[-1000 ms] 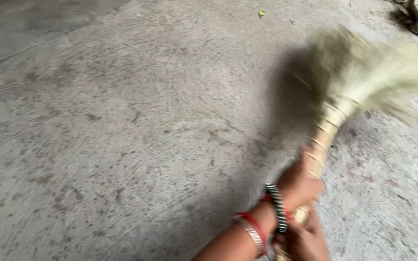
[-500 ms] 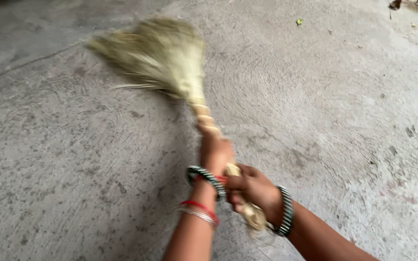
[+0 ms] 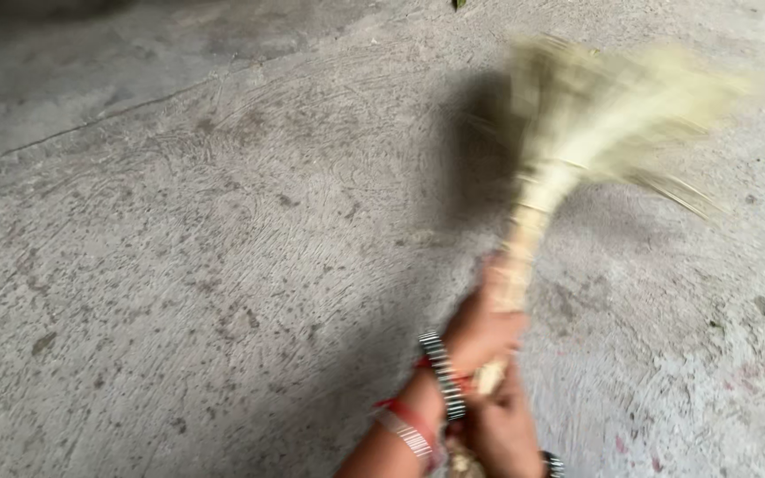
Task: The person sweeps leaves and white flowers across a concrete floor using a handheld grass broom.
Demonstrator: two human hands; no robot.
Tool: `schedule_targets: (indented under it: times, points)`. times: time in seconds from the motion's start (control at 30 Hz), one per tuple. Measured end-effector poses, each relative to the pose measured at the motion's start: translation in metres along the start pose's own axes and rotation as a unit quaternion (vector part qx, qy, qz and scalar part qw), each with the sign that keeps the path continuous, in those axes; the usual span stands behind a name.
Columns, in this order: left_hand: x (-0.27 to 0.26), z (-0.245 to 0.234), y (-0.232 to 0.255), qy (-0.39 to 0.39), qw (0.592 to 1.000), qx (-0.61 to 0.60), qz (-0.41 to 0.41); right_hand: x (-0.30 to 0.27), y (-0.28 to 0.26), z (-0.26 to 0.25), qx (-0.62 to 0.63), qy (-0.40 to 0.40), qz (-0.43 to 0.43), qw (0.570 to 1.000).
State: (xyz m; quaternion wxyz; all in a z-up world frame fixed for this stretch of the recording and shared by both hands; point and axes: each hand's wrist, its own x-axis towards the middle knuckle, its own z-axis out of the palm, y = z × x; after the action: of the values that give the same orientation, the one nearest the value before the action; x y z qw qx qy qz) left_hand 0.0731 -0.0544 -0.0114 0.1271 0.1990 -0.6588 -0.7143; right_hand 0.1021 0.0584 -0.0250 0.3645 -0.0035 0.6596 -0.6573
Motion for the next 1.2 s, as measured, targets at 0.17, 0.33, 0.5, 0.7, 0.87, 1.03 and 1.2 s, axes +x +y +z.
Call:
schedule_targets:
  times: [0.17,0.33,0.5,0.7,0.87,1.03,1.2]
  points:
    - [0.013,-0.083,-0.036,0.228,0.971,0.004,-0.070,0.023,-0.052,0.027,-0.032,-0.289,0.100,0.951]
    - [0.048,-0.095,-0.055,0.290,0.948,0.005,-0.130,0.063,-0.069,0.020,-0.070,-0.358,0.180,0.913]
    - [0.114,0.011,-0.066,0.204,0.959,0.145,-0.134,0.087,-0.044,-0.081,0.011,-0.234,0.169,0.957]
    - [0.134,0.171,-0.042,-0.038,0.944,0.292,-0.150,0.089,-0.007,-0.196,0.151,0.005,0.156,0.976]
    - [0.125,0.197,0.010,-0.140,0.943,0.287,-0.095,0.086,-0.035,-0.186,0.107,0.092,0.046,0.989]
    - [0.095,0.122,0.018,0.029,0.998,0.043,-0.042,0.069,-0.065,-0.141,0.042,-0.102,0.064,0.992]
    - [0.102,0.066,0.011,0.228,0.961,-0.088,-0.128,0.088,-0.182,-0.129,-0.161,-0.341,0.176,0.909]
